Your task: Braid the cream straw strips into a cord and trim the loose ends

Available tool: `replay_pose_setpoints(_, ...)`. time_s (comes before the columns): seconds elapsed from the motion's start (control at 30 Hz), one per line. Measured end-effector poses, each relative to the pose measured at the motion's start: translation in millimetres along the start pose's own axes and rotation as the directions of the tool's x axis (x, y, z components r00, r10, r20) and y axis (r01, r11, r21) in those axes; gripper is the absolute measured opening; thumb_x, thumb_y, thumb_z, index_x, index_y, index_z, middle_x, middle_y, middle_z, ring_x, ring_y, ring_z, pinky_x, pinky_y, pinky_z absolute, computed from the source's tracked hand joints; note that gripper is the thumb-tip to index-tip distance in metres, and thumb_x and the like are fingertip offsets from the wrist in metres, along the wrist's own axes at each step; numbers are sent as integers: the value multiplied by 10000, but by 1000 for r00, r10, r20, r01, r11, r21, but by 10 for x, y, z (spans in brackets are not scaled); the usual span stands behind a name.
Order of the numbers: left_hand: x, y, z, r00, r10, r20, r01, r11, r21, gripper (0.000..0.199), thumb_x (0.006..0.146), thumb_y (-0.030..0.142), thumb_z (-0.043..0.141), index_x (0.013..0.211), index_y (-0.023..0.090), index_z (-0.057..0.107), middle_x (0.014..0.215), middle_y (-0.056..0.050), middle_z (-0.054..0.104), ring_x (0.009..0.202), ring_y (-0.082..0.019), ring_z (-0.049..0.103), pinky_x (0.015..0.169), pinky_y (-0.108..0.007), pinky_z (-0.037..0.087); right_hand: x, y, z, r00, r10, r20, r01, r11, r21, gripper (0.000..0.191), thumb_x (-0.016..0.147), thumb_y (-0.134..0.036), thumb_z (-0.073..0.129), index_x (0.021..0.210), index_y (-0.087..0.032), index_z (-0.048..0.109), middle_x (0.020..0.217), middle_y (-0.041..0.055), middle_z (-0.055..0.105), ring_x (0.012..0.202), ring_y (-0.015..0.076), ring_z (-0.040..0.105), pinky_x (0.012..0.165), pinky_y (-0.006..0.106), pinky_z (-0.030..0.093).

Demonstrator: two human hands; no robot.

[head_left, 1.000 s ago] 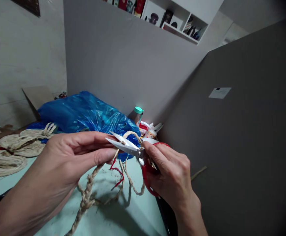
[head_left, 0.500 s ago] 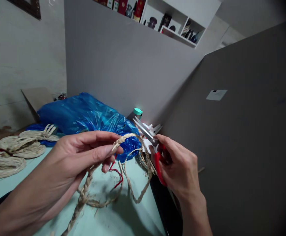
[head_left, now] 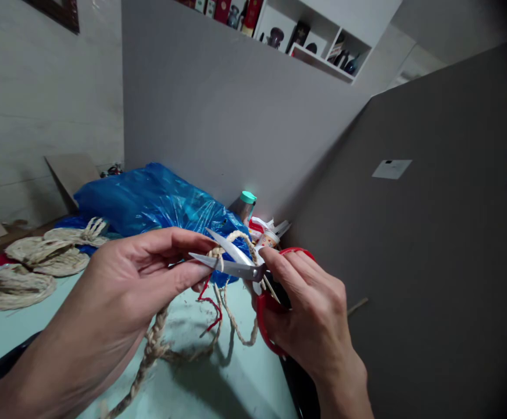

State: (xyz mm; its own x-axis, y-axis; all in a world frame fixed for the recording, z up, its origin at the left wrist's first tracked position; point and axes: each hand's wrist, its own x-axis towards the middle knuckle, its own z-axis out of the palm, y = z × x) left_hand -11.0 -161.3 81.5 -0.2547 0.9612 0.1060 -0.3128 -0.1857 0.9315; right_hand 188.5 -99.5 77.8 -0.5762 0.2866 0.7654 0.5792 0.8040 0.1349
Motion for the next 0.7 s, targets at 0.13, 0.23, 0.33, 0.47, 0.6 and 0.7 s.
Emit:
replay_pose_setpoints(0.13, -22, -24, -20, 999, 35, 18, -36, 999, 28, 162, 710, 230, 846, 859, 284, 810, 847, 31, 818, 837, -164, 749, 706, -170, 576, -8, 17, 21, 998, -38, -58, 35, 998, -51, 329, 767, -43, 571, 1071, -126, 666, 798, 62, 707, 663, 164, 620, 612, 265, 504)
replay_pose_setpoints(0.23, -1, -47, -39, 999, 36, 32, -37, 999, 36, 154, 720, 248, 844, 868, 272, 808, 846, 27, 812, 848, -157, 742, 732, -162, 568, -4, 30, 54, 995, -69, -76, 62, 994, -84, 243, 824, -56, 553, 1020, -127, 676, 732, 48, 699, 598, 139, 604, 574, 243, 490)
replay_pose_setpoints(0.33, 38, -56, -38, 999, 0, 35, -2, 998, 69, 165, 720, 260, 846, 881, 268, 811, 884, 19, 809, 819, -139, 725, 722, -150, 562, -10, 52, 102, 994, -78, -76, 70, 992, -101, 224, 856, -51, 530, 999, -133, 681, 722, 43, 708, 586, 127, 612, 568, 228, 481)
replay_pose_setpoints(0.47, 58, -47, -30, 999, -8, 51, 5, 998, 62, 189, 694, 295, 862, 874, 259, 815, 854, 5, 798, 799, -146, 709, 691, -146, 565, -26, 90, 118, 997, -44, -61, 39, 996, -85, 199, 871, -61, 536, 974, -131, 691, 731, 47, 712, 589, 132, 628, 556, 226, 472)
replay_pose_setpoints(0.6, 38, -38, -52, 994, -63, 88, 57, 996, 70, 212, 665, 343, 878, 846, 252, 817, 762, -1, 774, 636, -116, 645, 540, -121, 518, -27, 136, 27, 992, 127, -25, -126, 990, 62, 196, 848, -84, 576, 992, -153, 688, 717, 9, 672, 551, 103, 568, 543, 207, 449)
replay_pose_setpoints(0.7, 28, -36, -82, 992, -85, 89, 79, 994, 69, 268, 646, 350, 894, 881, 243, 822, 730, -5, 760, 501, -76, 561, 401, -98, 413, -23, 156, -83, 964, 264, 15, -262, 945, 196, 147, 838, -144, 634, 973, -175, 680, 687, -24, 630, 532, 90, 509, 535, 203, 440)
